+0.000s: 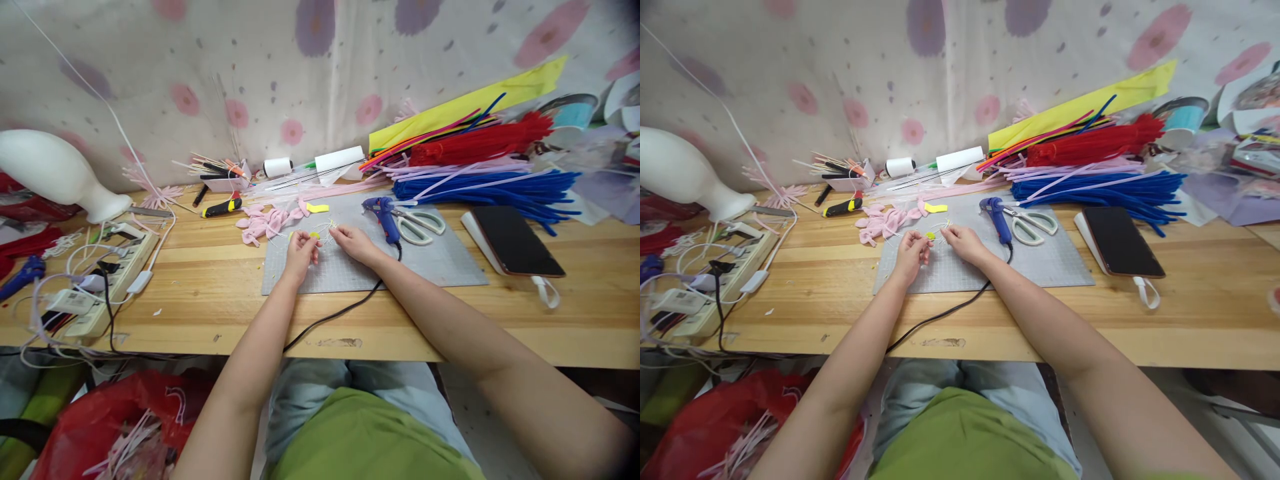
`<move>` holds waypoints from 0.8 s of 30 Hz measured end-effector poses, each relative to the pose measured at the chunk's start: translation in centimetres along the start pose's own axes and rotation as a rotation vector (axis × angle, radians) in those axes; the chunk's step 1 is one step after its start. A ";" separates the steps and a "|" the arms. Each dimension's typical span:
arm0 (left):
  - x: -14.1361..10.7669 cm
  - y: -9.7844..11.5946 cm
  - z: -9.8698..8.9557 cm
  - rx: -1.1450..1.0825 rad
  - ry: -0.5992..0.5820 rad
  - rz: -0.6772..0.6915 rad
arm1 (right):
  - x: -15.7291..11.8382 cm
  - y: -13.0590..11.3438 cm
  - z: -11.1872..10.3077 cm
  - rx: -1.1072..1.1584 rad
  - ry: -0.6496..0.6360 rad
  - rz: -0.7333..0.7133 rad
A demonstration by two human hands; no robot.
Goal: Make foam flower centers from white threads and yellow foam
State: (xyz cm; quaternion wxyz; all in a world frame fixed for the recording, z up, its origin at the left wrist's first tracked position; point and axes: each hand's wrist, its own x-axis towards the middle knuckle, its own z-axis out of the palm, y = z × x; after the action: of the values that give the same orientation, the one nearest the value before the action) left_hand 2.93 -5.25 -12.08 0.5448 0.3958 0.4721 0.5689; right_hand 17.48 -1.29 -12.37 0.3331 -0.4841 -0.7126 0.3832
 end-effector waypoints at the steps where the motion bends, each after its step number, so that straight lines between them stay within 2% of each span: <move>1: 0.0 0.0 0.0 0.005 -0.006 0.013 | 0.0 0.1 0.0 -0.003 0.014 0.018; 8: 0.0 -0.2 0.1 0.041 -0.025 0.046 | -0.1 -0.1 -0.1 0.208 -0.094 0.176; 17: -0.1 0.0 0.1 0.064 -0.031 0.028 | -0.3 -0.9 -0.4 0.307 -0.126 0.260; 22: -0.1 -0.3 0.1 0.077 -0.055 0.030 | -0.5 -0.8 -0.6 0.180 -0.153 0.140; 24: 0.0 -0.3 -0.2 0.119 0.009 0.081 | -0.7 -0.7 -0.7 0.137 -0.140 0.119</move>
State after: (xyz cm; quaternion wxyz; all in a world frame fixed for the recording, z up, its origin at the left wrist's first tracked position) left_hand 2.82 -5.27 -12.40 0.4948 0.4435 0.4911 0.5633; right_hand 17.94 -1.93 -11.47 0.2912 -0.4738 -0.6763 0.4830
